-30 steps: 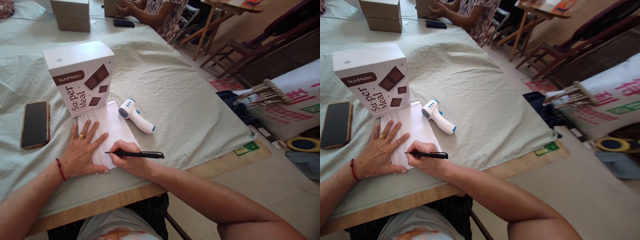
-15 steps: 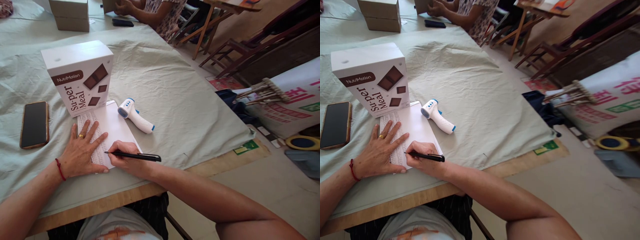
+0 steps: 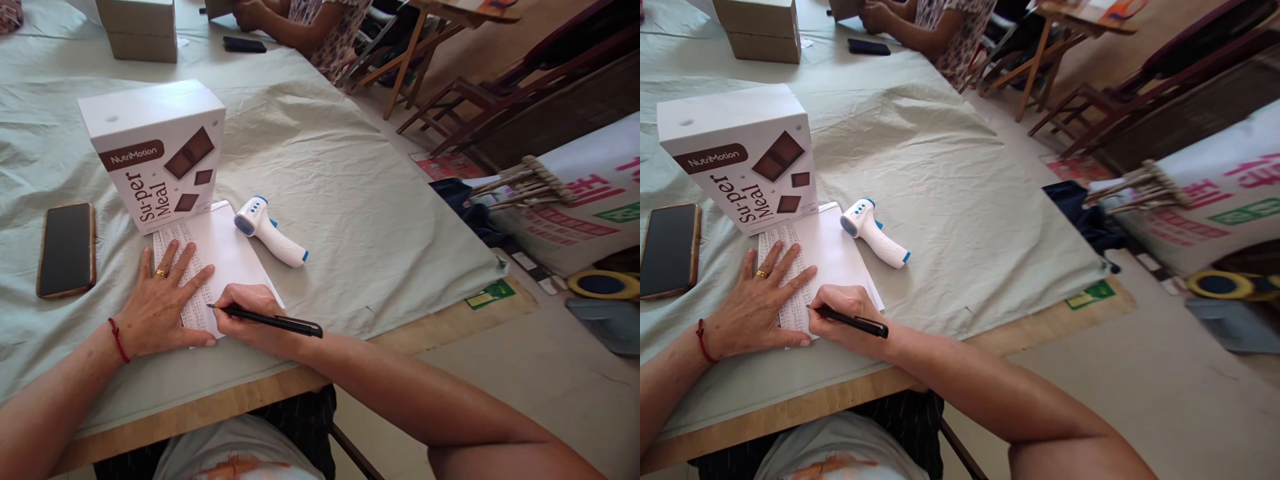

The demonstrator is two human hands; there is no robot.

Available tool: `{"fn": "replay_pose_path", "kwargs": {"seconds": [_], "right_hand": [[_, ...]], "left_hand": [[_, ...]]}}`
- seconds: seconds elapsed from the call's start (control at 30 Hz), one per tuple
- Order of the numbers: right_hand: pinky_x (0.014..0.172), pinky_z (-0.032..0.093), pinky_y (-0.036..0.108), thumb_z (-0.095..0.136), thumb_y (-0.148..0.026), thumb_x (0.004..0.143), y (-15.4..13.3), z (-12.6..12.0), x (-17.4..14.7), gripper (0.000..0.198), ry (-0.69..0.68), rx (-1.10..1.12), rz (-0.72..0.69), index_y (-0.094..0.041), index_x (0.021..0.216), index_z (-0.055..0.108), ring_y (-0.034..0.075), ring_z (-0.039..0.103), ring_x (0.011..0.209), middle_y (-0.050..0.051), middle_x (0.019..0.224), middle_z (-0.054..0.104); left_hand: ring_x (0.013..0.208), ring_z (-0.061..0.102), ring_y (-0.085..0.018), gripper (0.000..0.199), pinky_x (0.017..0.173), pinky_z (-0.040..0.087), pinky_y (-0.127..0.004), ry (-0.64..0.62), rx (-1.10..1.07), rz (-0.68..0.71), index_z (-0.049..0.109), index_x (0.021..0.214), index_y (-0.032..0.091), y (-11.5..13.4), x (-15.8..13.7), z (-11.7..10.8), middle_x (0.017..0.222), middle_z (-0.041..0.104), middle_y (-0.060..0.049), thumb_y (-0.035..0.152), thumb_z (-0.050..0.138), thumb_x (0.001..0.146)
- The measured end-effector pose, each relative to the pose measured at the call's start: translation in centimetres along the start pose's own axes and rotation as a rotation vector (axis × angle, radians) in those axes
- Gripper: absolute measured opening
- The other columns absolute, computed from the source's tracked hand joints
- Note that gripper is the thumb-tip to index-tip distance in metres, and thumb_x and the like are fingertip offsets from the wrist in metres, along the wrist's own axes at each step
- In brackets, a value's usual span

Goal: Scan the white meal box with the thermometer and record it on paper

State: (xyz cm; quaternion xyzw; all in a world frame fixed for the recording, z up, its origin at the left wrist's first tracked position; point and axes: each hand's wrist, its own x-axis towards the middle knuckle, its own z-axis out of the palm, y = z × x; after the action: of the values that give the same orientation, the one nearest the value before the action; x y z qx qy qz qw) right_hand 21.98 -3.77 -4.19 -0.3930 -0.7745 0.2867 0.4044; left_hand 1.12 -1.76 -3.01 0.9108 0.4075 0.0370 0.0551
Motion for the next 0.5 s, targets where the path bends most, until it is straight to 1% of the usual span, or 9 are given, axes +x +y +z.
{"fn": "replay_pose_path", "kwargs": {"seconds": [0.13, 0.2, 0.33, 0.5], "right_hand": [[0.054, 0.039, 0.018, 0.053, -0.011, 0.077, -0.18, 0.05, 0.03, 0.013, 0.011, -0.004, 0.033, -0.021, 0.067, 0.051, 0.006, 0.047, 0.05, -0.007, 0.058, 0.055], [0.053, 0.038, 0.019, 0.053, -0.012, 0.077, -0.26, 0.06, 0.06, 0.013, 0.006, -0.006, 0.049, -0.021, 0.067, 0.051, 0.006, 0.046, 0.05, -0.007, 0.057, 0.054], [0.053, 0.038, 0.019, 0.052, -0.012, 0.077, -0.3, 0.08, 0.07, 0.014, 0.008, -0.008, 0.049, -0.021, 0.066, 0.05, 0.006, 0.047, 0.05, -0.007, 0.057, 0.054], [0.053, 0.037, 0.02, 0.051, -0.012, 0.076, -0.07, 0.28, 0.02, 0.014, 0.004, -0.015, 0.045, -0.021, 0.066, 0.05, 0.007, 0.045, 0.049, -0.007, 0.056, 0.054]], "left_hand": [[0.147, 0.018, -0.053, 0.107, 0.11, 0.008, -0.076, 0.008, -0.003, 0.01, 0.041, 0.153, 0.023, -0.11, -0.04, 0.15, 0.162, 0.024, -0.024, 0.09, 0.053, 0.069], [0.147, 0.019, -0.053, 0.105, 0.111, 0.008, -0.075, 0.019, -0.006, 0.011, 0.04, 0.153, 0.024, -0.16, -0.07, 0.24, 0.162, 0.025, -0.023, 0.089, 0.05, 0.072], [0.147, 0.02, -0.052, 0.096, 0.111, 0.009, -0.075, 0.032, 0.011, 0.007, 0.04, 0.153, 0.026, -0.11, -0.15, 0.33, 0.163, 0.025, -0.022, 0.083, 0.053, 0.077], [0.148, 0.019, -0.052, 0.096, 0.109, 0.011, -0.076, 0.027, 0.032, 0.008, 0.04, 0.153, 0.024, -0.01, -0.17, 0.28, 0.162, 0.025, -0.024, 0.082, 0.054, 0.077]]}}
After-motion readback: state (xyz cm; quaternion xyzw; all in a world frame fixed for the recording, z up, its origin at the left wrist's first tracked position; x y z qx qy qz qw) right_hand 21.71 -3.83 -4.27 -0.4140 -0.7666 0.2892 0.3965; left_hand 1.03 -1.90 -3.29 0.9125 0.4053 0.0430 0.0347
